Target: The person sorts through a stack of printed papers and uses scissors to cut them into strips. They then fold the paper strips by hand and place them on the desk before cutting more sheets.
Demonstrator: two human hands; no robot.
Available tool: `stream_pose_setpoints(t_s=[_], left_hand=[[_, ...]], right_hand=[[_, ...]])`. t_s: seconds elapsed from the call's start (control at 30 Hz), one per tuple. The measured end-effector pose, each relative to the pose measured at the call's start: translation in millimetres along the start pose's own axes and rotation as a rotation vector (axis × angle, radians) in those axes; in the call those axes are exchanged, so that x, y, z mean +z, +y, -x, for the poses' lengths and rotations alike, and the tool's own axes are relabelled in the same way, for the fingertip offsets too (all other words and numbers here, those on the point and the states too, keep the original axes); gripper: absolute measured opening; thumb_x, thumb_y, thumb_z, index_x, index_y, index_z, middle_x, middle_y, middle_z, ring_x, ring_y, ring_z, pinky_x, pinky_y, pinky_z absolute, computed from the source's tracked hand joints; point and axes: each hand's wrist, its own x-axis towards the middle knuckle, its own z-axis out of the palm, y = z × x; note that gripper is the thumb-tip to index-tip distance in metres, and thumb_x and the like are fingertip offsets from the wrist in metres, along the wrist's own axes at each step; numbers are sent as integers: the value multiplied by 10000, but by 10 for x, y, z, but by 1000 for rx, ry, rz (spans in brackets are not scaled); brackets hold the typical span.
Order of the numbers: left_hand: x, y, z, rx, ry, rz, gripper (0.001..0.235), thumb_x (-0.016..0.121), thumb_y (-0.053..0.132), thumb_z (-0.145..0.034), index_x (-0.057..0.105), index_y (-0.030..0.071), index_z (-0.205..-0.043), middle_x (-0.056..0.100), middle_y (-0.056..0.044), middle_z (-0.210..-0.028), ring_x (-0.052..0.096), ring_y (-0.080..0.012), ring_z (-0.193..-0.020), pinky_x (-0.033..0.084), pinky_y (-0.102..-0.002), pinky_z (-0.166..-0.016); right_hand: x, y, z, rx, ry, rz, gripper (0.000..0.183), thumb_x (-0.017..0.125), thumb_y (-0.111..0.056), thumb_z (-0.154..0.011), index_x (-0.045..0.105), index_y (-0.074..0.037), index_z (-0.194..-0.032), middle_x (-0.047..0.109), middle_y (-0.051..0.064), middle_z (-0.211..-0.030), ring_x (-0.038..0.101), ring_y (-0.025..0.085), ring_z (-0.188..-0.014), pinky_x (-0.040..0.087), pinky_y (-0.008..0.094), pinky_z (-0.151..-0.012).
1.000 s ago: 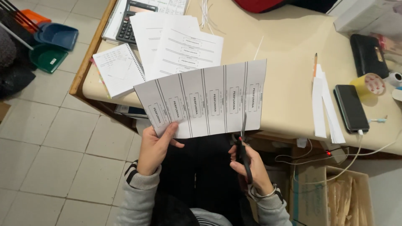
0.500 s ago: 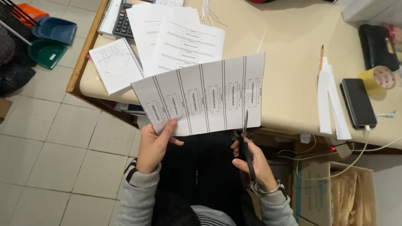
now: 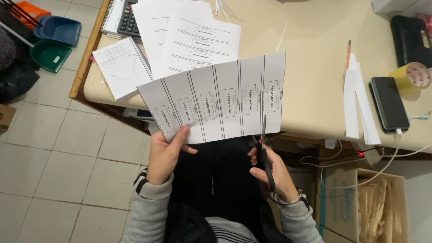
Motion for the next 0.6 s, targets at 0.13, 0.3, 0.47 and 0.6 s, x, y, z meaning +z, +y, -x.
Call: stream_pose_setpoints(t_s=[0.13, 0.3, 0.47, 0.6], left_hand=[[-7, -1, 3, -5, 2, -13, 327, 653, 199, -986, 697, -94, -1124, 747, -157, -1017, 721, -173, -760, 635, -301, -550], [-22, -25, 3, -6, 12, -11, 323, 653, 195, -977, 692, -84, -1135, 745, -162, -1039, 725, -176, -772, 637, -301, -546], [-8, -13, 13, -10, 15, -11, 325, 653, 197, -981, 696, -90, -1128, 747, -171, -1036, 728, -178, -781, 640, -300, -550], [-3, 23, 21, -10, 13, -43, 328, 652, 200, -983, 702, -95, -1116, 751, -181, -1019, 728, -183, -753, 636, -298, -546]], right_hand=[[6, -19, 9, -25, -1, 17, 513, 815, -311, -772, 632, -26, -1157, 596, 48, -1029, 590, 162, -985, 487, 309, -932], [18, -13, 15, -9, 18, 9, 575, 835, -351, -758, 625, -19, -1178, 614, 45, -1053, 588, 156, -984, 494, 307, -929], [5, 69, 22, -5, 12, 0, 560, 836, -341, -762, 633, -16, -1171, 606, 48, -1059, 586, 159, -984, 490, 308, -932], [29, -32, 9, -3, 13, 4, 559, 828, -346, -762, 631, -23, -1174, 615, 44, -1053, 603, 154, -983, 506, 307, -933]])
